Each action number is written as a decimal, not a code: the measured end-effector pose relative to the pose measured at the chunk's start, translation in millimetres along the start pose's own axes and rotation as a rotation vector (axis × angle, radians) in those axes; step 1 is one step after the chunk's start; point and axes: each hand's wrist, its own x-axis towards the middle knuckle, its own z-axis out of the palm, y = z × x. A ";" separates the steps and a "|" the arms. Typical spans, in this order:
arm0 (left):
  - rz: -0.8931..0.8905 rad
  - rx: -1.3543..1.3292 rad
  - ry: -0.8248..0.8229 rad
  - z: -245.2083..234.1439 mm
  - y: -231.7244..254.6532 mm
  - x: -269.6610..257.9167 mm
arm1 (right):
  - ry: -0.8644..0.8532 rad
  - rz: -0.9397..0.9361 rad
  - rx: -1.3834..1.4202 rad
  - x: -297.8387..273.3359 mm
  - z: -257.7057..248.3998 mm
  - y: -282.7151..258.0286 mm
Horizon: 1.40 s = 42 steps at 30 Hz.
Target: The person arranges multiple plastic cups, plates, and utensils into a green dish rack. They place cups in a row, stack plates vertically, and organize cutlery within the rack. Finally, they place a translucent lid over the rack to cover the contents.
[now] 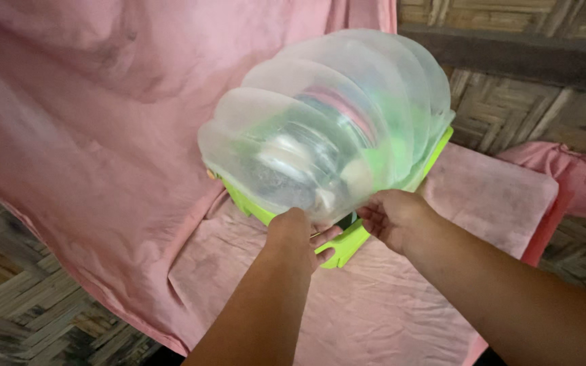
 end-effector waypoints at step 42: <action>0.172 -0.313 0.260 18.4 -40.3 45.8 | -0.219 0.244 -0.112 30.7 -21.2 -15.8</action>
